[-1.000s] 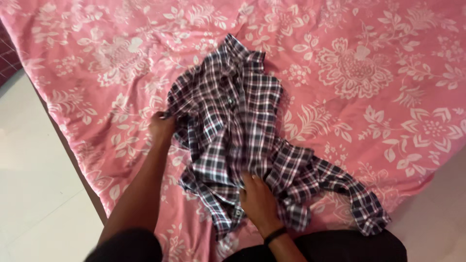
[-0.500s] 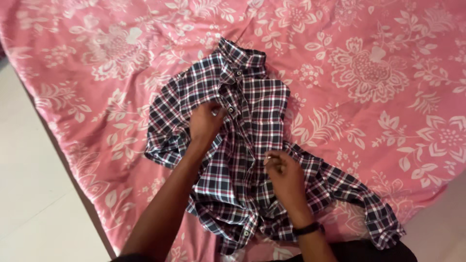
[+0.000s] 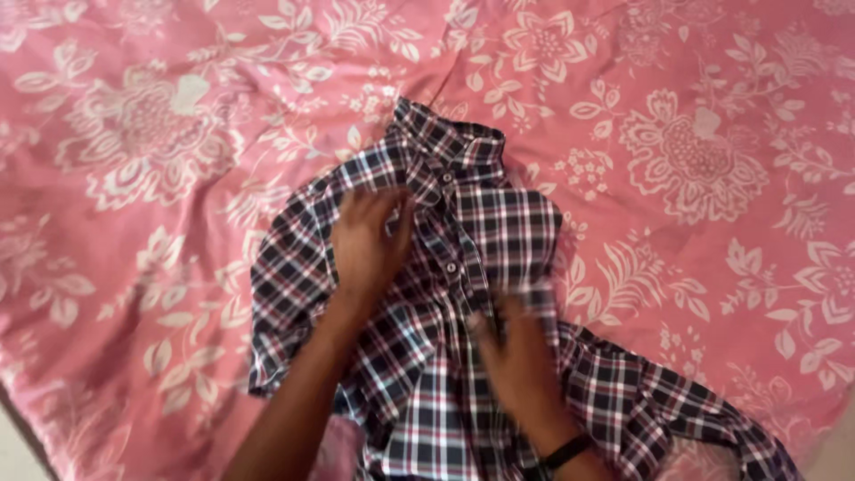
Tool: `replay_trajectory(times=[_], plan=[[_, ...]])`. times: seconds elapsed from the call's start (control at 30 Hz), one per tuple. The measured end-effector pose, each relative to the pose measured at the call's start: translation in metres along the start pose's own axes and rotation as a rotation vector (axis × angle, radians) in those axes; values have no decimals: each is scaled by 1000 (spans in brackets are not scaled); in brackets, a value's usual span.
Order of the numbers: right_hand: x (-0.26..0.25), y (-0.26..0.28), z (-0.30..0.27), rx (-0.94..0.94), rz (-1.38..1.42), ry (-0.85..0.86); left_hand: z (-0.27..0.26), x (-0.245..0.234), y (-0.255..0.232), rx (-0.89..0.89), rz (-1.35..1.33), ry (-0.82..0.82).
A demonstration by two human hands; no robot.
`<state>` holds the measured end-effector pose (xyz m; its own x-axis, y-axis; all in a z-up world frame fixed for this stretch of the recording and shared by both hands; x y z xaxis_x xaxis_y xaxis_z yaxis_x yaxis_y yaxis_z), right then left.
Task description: The person buttons a plaid shirt while it is laid out on a bed.
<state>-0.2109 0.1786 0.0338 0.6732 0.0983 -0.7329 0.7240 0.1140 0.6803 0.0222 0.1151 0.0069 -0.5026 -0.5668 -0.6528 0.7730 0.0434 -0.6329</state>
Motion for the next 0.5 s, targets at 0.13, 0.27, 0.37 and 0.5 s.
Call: replay_trajectory(times=[0.13, 0.27, 0.37, 0.5], plan=[[30, -7, -34, -125, -5, 94, 44, 35, 36, 291, 82, -100], [6, -61, -25, 559, 151, 271, 55, 62, 62, 144, -26, -74], [-21, -102, -37, 490, 179, 243, 49, 63, 67, 53, -71, -5], [-64, -164, -67, 713, 133, 232, 53, 62, 70, -40, -241, -70]])
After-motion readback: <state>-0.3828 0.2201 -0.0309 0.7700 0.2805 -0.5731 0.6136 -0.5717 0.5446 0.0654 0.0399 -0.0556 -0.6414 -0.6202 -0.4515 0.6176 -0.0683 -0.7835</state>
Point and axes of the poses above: each hand's wrist, its own z-axis towards the middle knuckle, its own x-axis out of the palm, y = z × x, the point moved 1 cm from there along z, towards the middle knuckle, and after that the axes turned 6 degrees about -y, right-handed, at the moved point
